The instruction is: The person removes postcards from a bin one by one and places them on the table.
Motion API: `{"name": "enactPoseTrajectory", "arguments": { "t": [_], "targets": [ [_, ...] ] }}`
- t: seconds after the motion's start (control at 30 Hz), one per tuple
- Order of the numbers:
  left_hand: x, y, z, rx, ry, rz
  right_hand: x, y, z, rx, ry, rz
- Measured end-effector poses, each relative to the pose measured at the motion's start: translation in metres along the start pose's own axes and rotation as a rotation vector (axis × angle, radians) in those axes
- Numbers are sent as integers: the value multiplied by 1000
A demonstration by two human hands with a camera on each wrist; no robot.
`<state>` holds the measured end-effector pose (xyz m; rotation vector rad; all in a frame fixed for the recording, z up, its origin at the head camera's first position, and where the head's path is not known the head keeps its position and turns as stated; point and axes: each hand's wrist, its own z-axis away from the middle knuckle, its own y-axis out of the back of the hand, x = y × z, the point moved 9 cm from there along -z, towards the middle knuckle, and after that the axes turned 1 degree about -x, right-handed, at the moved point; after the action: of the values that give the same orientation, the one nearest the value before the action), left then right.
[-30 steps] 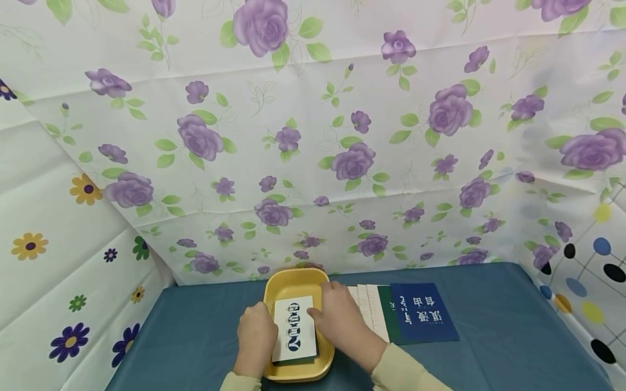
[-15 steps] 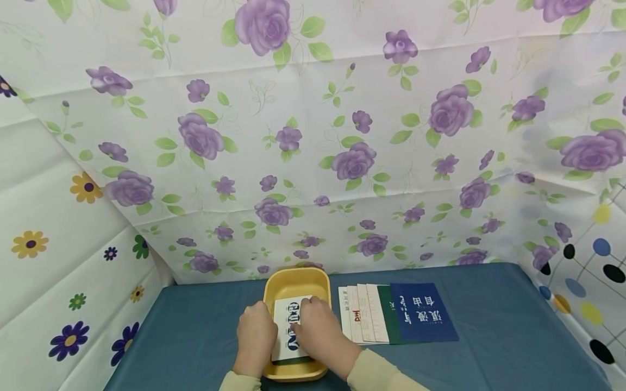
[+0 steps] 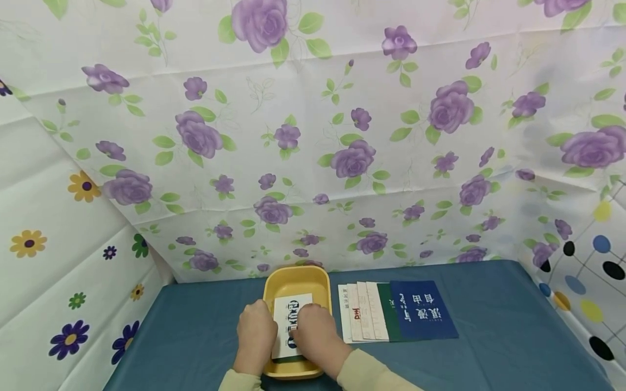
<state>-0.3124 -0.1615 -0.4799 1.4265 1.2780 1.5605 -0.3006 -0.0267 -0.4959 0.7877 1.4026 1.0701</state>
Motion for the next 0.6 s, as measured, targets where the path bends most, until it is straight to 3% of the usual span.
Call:
{"name": "enactPoseTrajectory", "arguments": {
  "t": [0.23, 0.6],
  "targets": [
    [1, 2, 1, 1, -6, 3, -4, -9, 0, -7, 33, 114],
    [0, 2, 1, 1, -12, 21, -2, -7, -2, 43, 38, 56]
  ]
}}
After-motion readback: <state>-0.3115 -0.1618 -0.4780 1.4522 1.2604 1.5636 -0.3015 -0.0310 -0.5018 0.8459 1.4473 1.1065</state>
